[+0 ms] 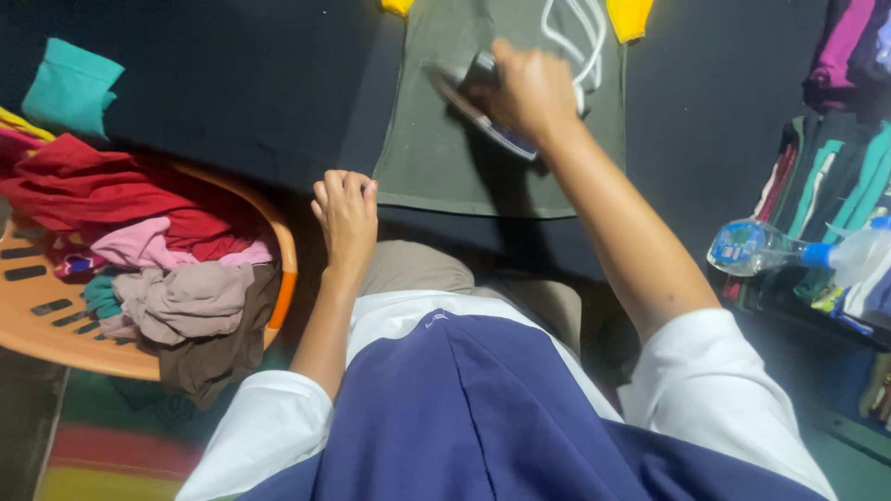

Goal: Ironing and folding a pillowcase and a t-shirt on a table.

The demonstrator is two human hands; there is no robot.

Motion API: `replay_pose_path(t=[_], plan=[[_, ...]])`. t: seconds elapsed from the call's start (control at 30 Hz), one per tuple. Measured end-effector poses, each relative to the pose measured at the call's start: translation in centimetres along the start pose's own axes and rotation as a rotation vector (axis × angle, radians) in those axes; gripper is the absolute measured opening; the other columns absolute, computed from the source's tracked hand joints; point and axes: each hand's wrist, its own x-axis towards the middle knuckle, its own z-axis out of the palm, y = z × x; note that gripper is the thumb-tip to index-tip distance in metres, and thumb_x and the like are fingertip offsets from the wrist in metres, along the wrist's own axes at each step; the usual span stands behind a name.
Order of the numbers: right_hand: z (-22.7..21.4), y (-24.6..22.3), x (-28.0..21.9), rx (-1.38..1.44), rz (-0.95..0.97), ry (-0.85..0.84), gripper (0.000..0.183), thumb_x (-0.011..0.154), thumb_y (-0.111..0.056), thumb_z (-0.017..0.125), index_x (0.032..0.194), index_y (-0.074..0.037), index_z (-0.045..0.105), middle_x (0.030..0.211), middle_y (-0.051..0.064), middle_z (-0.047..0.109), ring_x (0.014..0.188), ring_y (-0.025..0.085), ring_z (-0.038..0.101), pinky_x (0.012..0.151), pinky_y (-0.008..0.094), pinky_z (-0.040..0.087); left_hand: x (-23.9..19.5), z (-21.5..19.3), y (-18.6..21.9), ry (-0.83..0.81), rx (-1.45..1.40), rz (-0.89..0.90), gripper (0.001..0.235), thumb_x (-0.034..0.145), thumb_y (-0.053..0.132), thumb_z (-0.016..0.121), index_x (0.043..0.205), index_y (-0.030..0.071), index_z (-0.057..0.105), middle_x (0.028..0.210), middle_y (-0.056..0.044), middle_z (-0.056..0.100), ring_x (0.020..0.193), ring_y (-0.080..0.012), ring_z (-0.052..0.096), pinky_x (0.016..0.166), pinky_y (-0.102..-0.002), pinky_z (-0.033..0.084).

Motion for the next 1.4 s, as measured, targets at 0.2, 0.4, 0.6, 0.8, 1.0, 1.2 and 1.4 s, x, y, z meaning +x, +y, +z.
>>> replay_pose_path(t=[0.2,0.4,0.6,0.8,1.0,1.2,1.4], plan=[[2.5,4.1,4.2,-0.021,0.059,0.187,0.044,0.084,-0.037,0.088,0.105,-0.006,0.064,0.075,0.020,0.070,0.069,0.044,0.069,0.057,0.053,0.054,0.2,-0.6,-0.3,-0.041,-0.031,0.014,0.008,0.100,0.020,0.069,0.100,0.012,0.067,0.111,-0.006,0.056,0.106,-0.0283,0.052,0.090,-0.045,0.043],[-1.3,-0.1,-2.6,0.053,0.046,-0.041,0.042,0.084,-0.038,0.085,0.096,-0.005,0.061,0.076,0.023,0.069,0.073,0.047,0.068,0.064,0.055,0.054,1.2,-0.8,1.6,0.007,-0.051,0.015,0.017,0.095,0.019,0.074,0.108,0.011,0.066,0.115,-0.007,0.057,0.110,-0.0293,0.052,0.092,-0.046,0.042],[-3.9,-2.7,-10.9,0.057,0.197,-0.233,0.043,0.087,-0.043,0.080,0.100,-0.007,0.060,0.071,0.023,0.068,0.069,0.048,0.068,0.061,0.056,0.053,5.6,2.2,6.3,0.020,-0.133,0.246,0.035,0.088,0.021,0.079,0.120,0.013,0.067,0.118,-0.005,0.058,0.113,-0.0290,0.053,0.091,-0.044,0.041],[-4.5,0.3,-15.0,0.011,0.390,-0.156,0.045,0.087,-0.042,0.081,0.099,-0.005,0.060,0.070,0.024,0.068,0.071,0.048,0.068,0.063,0.056,0.053,7.9,4.2,4.5,-0.040,-0.140,0.291,0.016,0.089,0.025,0.079,0.100,0.015,0.072,0.102,-0.002,0.064,0.101,-0.0265,0.056,0.084,-0.044,0.041],[-3.2,6.8,-16.7,-0.060,0.650,-0.009,0.047,0.092,-0.043,0.082,0.104,-0.002,0.064,0.078,0.028,0.069,0.077,0.049,0.069,0.068,0.055,0.055,6.4,-2.1,-6.5,0.170,-0.025,-0.003,0.012,0.100,0.023,0.071,0.094,0.013,0.073,0.101,-0.005,0.069,0.099,-0.0297,0.060,0.087,-0.047,0.041],[-4.3,7.4,-17.2,0.017,0.715,0.027,0.049,0.092,-0.042,0.082,0.107,0.001,0.065,0.088,0.029,0.071,0.084,0.049,0.069,0.073,0.054,0.055,7.3,-2.8,-6.8,0.267,0.000,-0.104,0.013,0.108,0.016,0.062,0.112,0.012,0.073,0.107,-0.005,0.070,0.106,-0.0307,0.057,0.093,-0.049,0.041],[-4.1,7.2,-14.8,0.026,0.662,-0.041,0.049,0.090,-0.040,0.082,0.110,0.002,0.065,0.086,0.030,0.071,0.085,0.050,0.069,0.075,0.055,0.054,13.3,1.9,0.2,0.166,-0.237,0.136,0.029,0.106,0.011,0.063,0.135,0.006,0.060,0.135,-0.014,0.059,0.126,-0.0357,0.051,0.107,-0.047,0.041]])
